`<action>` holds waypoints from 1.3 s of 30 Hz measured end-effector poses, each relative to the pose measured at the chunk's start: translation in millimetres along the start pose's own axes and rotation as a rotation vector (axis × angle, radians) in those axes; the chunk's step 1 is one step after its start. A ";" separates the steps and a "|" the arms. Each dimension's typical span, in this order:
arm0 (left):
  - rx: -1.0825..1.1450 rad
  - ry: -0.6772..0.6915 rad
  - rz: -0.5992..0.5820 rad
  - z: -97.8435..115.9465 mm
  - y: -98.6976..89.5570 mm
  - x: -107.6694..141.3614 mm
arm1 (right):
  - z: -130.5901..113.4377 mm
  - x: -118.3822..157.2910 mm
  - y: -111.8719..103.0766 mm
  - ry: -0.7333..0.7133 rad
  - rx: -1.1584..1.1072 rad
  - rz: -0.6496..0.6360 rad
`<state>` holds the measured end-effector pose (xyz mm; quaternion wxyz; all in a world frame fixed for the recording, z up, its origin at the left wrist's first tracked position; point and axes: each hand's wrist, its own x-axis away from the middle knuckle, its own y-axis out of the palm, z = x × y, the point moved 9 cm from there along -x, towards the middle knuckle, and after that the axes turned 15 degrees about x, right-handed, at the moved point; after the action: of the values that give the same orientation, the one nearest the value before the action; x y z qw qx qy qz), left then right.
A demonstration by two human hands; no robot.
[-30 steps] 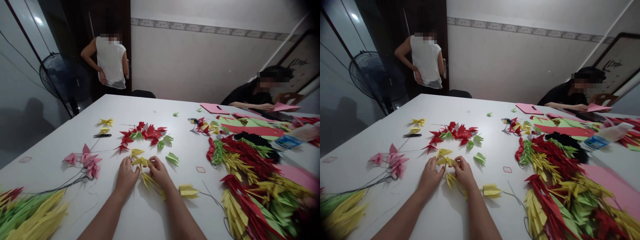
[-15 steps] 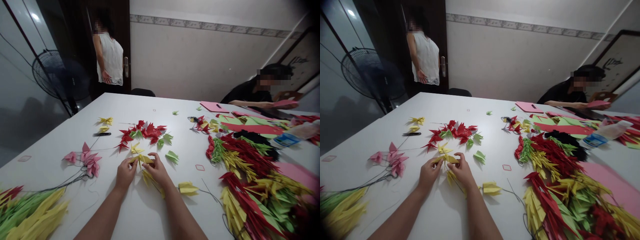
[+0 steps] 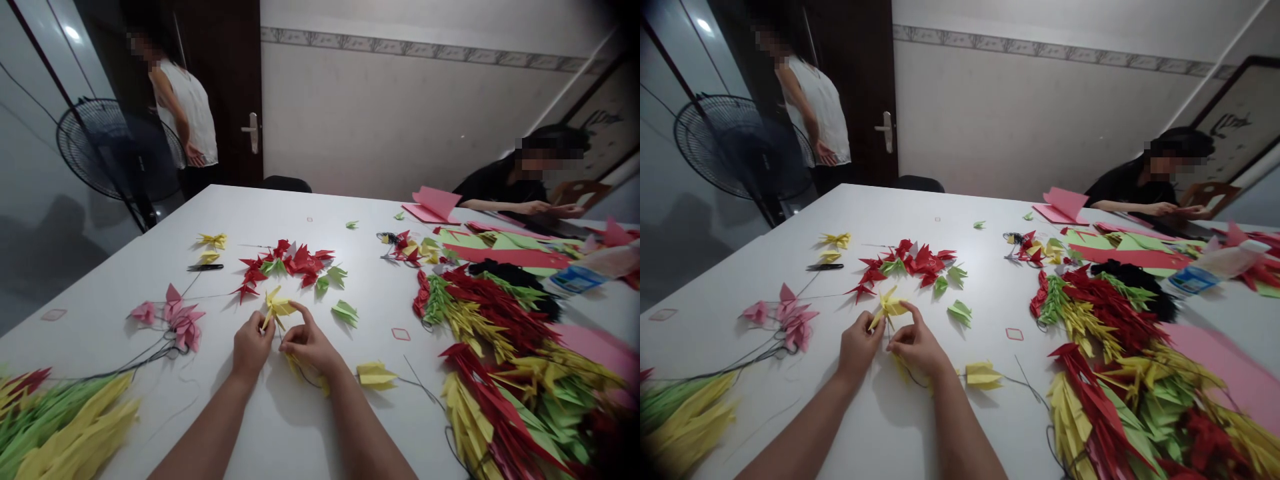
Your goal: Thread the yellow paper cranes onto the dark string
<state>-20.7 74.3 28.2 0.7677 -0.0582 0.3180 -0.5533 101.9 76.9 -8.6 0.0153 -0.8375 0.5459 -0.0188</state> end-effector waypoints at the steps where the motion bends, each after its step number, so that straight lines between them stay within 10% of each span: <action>1: -0.004 -0.009 -0.001 -1.0 0.0 0.0 | -1.0 1.0 3.7 0.000 -0.017 -0.037; 7: 0.016 -0.045 -0.009 -4.6 0.3 -0.4 | -1.6 2.7 8.4 0.013 -0.063 -0.082; 14: 0.072 -0.019 -0.084 3.1 6.2 1.0 | 6.6 -4.5 -44.6 -0.027 0.108 0.418; 31: 0.214 0.080 -0.315 -5.9 34.4 0.3 | 10.1 -6.1 -41.6 0.058 0.098 0.320; 39: 0.154 0.105 -0.191 -9.1 25.3 -1.9 | 7.3 -5.4 -50.4 0.009 0.096 0.396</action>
<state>-5.6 88.0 10.7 0.6959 -0.0002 0.3074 -0.6490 146.1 102.2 -13.6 0.0562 -0.7118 0.6986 -0.0453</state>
